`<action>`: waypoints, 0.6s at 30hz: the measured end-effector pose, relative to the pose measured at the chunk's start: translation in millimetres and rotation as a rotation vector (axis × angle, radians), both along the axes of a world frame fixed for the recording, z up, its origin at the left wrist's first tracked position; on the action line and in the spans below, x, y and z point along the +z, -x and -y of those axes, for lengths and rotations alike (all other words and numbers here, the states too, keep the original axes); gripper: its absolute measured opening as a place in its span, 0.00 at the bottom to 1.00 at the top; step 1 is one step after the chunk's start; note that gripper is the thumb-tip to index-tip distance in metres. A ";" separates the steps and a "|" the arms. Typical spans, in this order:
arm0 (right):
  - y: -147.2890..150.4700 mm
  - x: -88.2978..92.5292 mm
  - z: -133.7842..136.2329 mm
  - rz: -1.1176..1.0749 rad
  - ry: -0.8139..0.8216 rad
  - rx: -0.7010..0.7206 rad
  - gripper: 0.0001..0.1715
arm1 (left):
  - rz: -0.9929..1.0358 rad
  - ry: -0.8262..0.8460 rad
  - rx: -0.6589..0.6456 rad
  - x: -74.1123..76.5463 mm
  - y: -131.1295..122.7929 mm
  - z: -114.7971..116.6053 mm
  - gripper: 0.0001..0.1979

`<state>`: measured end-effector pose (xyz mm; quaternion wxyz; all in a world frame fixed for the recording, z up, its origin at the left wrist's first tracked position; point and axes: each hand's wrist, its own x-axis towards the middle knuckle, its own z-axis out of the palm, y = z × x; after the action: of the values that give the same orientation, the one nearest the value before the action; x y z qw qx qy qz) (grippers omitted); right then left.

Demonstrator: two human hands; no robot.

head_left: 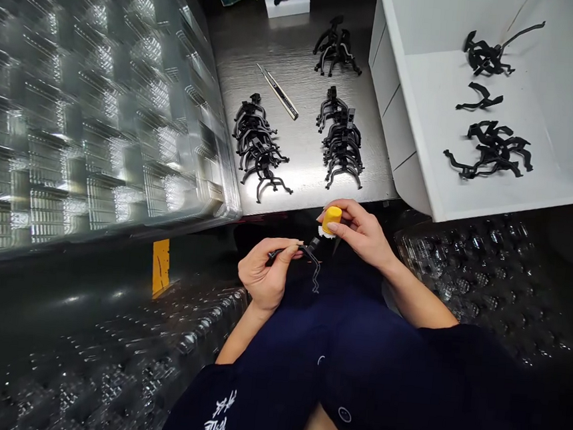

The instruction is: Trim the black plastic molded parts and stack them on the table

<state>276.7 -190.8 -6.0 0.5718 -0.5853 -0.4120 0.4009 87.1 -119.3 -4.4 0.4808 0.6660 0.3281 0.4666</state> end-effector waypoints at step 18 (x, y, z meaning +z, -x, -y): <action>4.4 8.5 -1.4 -0.183 -0.008 -0.023 0.20 | -0.134 -0.106 0.011 2.2 4.5 -1.3 0.02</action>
<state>272.3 -189.4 2.5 0.6140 -0.5484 -0.3530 0.4445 82.6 -118.0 -2.2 0.4191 0.7185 0.3380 0.4404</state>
